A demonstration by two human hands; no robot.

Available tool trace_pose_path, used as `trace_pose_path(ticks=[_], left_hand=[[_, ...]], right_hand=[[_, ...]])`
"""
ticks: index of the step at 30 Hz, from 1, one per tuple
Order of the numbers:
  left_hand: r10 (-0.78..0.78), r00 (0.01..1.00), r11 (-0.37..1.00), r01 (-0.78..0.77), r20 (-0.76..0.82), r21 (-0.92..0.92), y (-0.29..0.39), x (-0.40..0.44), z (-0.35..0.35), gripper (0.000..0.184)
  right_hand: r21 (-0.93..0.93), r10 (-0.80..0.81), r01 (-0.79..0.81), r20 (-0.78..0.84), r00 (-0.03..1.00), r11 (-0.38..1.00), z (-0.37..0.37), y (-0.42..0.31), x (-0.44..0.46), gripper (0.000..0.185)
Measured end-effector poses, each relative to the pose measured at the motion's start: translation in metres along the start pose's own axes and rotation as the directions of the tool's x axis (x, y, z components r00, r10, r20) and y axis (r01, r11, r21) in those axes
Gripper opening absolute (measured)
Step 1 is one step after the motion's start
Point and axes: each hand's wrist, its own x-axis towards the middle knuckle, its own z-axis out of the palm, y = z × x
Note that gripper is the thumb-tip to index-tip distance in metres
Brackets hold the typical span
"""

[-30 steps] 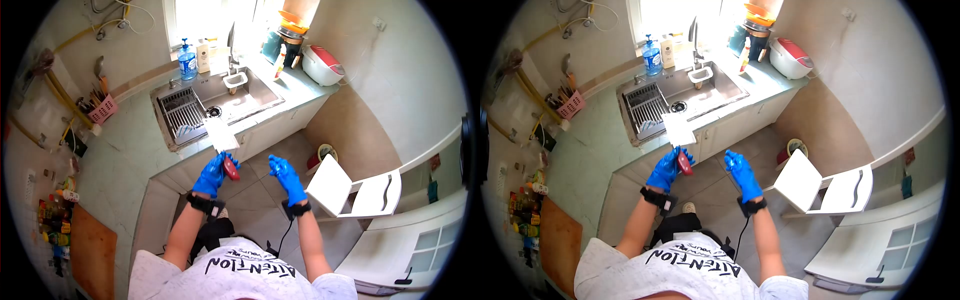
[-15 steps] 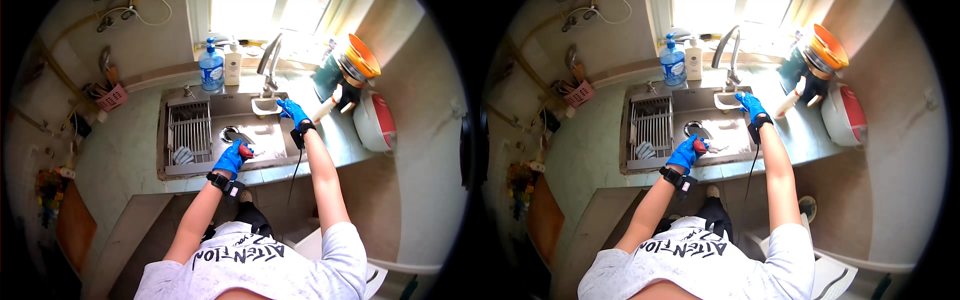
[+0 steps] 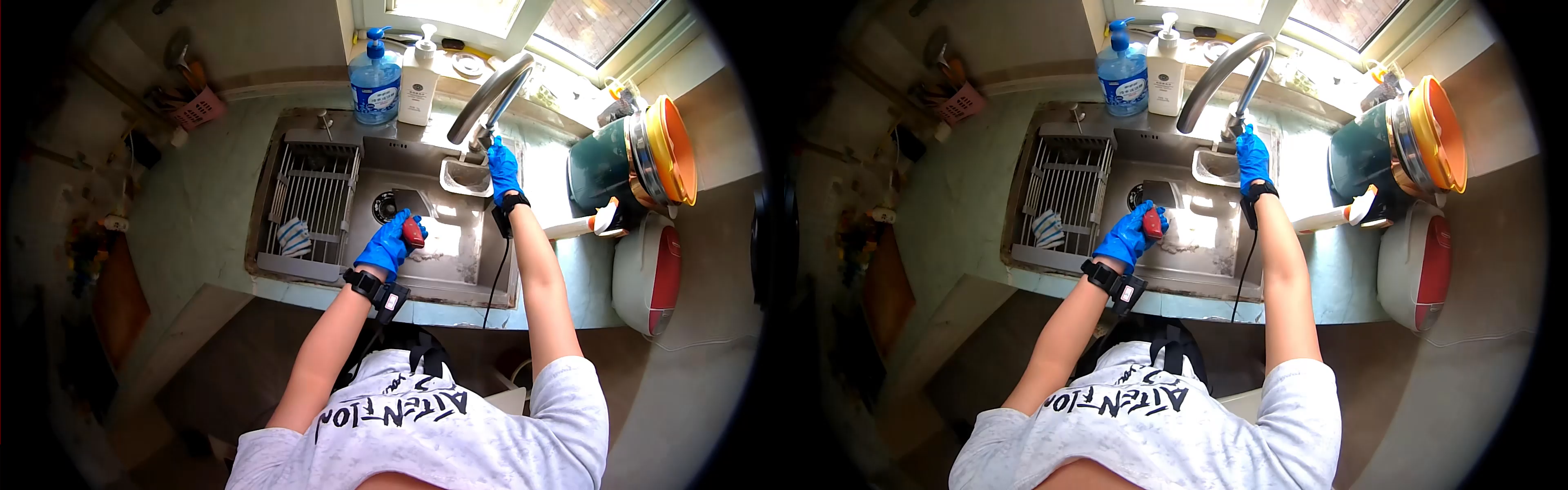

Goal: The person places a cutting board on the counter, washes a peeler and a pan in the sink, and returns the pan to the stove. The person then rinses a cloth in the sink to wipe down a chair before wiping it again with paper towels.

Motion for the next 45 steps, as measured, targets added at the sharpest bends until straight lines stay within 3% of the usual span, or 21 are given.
trace_pose_path(ticks=[1,3,6,7,9,10,12,15,19,21,23,25,27,29,31,33,38,39,42,43,45], left_hand=[[0.002,1.000,1.000,-0.002,0.000,-0.003,0.001,0.003,0.004,0.029],[0.043,0.999,0.997,-0.044,-0.018,-0.060,-0.004,0.010,0.011,0.027],[0.021,1.000,0.994,-0.020,0.009,-0.109,-0.005,0.016,0.019,0.023],[0.036,0.999,0.992,-0.035,0.004,-0.120,-0.006,0.018,0.022,0.022],[0.002,1.000,0.987,-0.002,0.002,-0.158,-0.006,0.024,0.022,0.020],[0.029,1.000,0.989,-0.027,0.008,-0.148,-0.006,0.021,0.024,0.020],[0.077,0.997,0.987,-0.074,0.011,-0.141,-0.008,0.021,0.021,0.022],[0.071,0.997,0.995,-0.069,0.021,-0.078,-0.012,0.025,0.013,0.025],[-0.050,0.998,0.980,0.055,0.029,-0.190,-0.007,0.013,0.003,0.022],[0.007,1.000,0.996,-0.008,-0.013,-0.091,-0.004,0.003,-0.002,0.024],[0.045,0.999,0.997,-0.043,0.028,-0.064,-0.001,-0.009,-0.001,0.024],[0.141,0.989,0.990,-0.140,-0.045,0.016,0.002,-0.010,-0.001,0.025],[0.167,0.985,0.986,-0.168,-0.038,-0.018,0.003,-0.003,0.003,0.023],[0.176,0.981,0.970,-0.187,-0.079,-0.158,0.003,0.005,0.010,0.023],[0.145,0.989,0.965,-0.151,-0.041,-0.212,0.004,0.012,0.015,0.022],[0.090,0.996,0.940,-0.093,-0.024,-0.329,0.002,0.022,0.023,0.022],[-0.065,0.992,0.902,0.013,-0.105,-0.431,0.008,0.049,0.043,0.017],[0.009,0.990,0.939,-0.057,-0.141,-0.338,0.008,0.054,0.046,0.016],[-0.142,0.989,0.792,0.140,0.044,-0.594,0.019,0.080,0.043,0.023],[-0.086,0.989,0.836,0.135,0.117,-0.532,0.022,0.086,0.041,0.024],[-0.193,0.957,0.700,0.288,0.214,-0.654,0.033,0.094,0.033,0.026]], right_hand=[[0.028,0.046,-0.047,0.031,0.998,0.998,0.001,0.002,0.001,0.025],[-0.027,-0.051,0.050,-0.043,0.998,0.998,0.007,0.009,0.003,0.028],[0.151,0.111,-0.129,0.121,0.986,0.980,0.003,0.014,0.002,0.025],[0.026,-0.147,0.148,-0.042,0.988,0.989,0.006,0.019,-0.001,0.025],[-0.047,-0.193,0.189,-0.081,0.978,0.981,0.008,0.019,0.000,0.029],[-0.046,-0.193,0.190,-0.076,0.978,0.981,0.006,0.017,0.000,0.029],[0.023,-0.016,0.014,0.075,0.997,1.000,0.002,0.013,0.000,0.029],[-0.028,-0.104,0.103,-0.025,0.994,0.994,0.008,0.017,0.001,0.027],[0.036,-0.102,0.099,0.095,0.990,0.994,0.003,0.020,0.002,0.036],[0.085,-0.074,0.062,0.146,0.986,0.994,0.003,0.020,0.002,0.038],[0.037,-0.060,0.058,0.061,0.996,0.998,0.003,0.016,0.001,0.027],[-0.007,-0.142,0.143,0.049,0.989,0.990,0.006,0.021,0.002,0.039],[0.082,0.028,-0.044,0.195,0.980,0.996,0.005,0.024,0.005,0.036],[0.061,-0.012,0.004,0.126,0.992,0.998,0.008,0.023,0.004,0.030],[0.035,-0.050,0.048,0.060,0.997,0.998,0.016,0.030,0.004,0.028],[0.196,0.084,-0.104,0.110,0.990,0.975,0.022,0.039,0.008,0.030],[0.430,0.162,-0.227,0.184,0.970,0.874,0.024,0.041,0.010,0.036],[0.484,0.220,-0.307,0.229,0.948,0.820,0.020,0.036,0.008,0.037],[0.417,0.146,-0.197,0.152,0.978,0.887,0.035,0.054,0.014,0.038],[0.389,0.287,-0.430,0.374,0.882,0.815,0.027,0.051,0.018,0.027],[0.417,0.233,-0.380,0.362,0.903,0.826,0.023,0.044,0.014,0.028]])
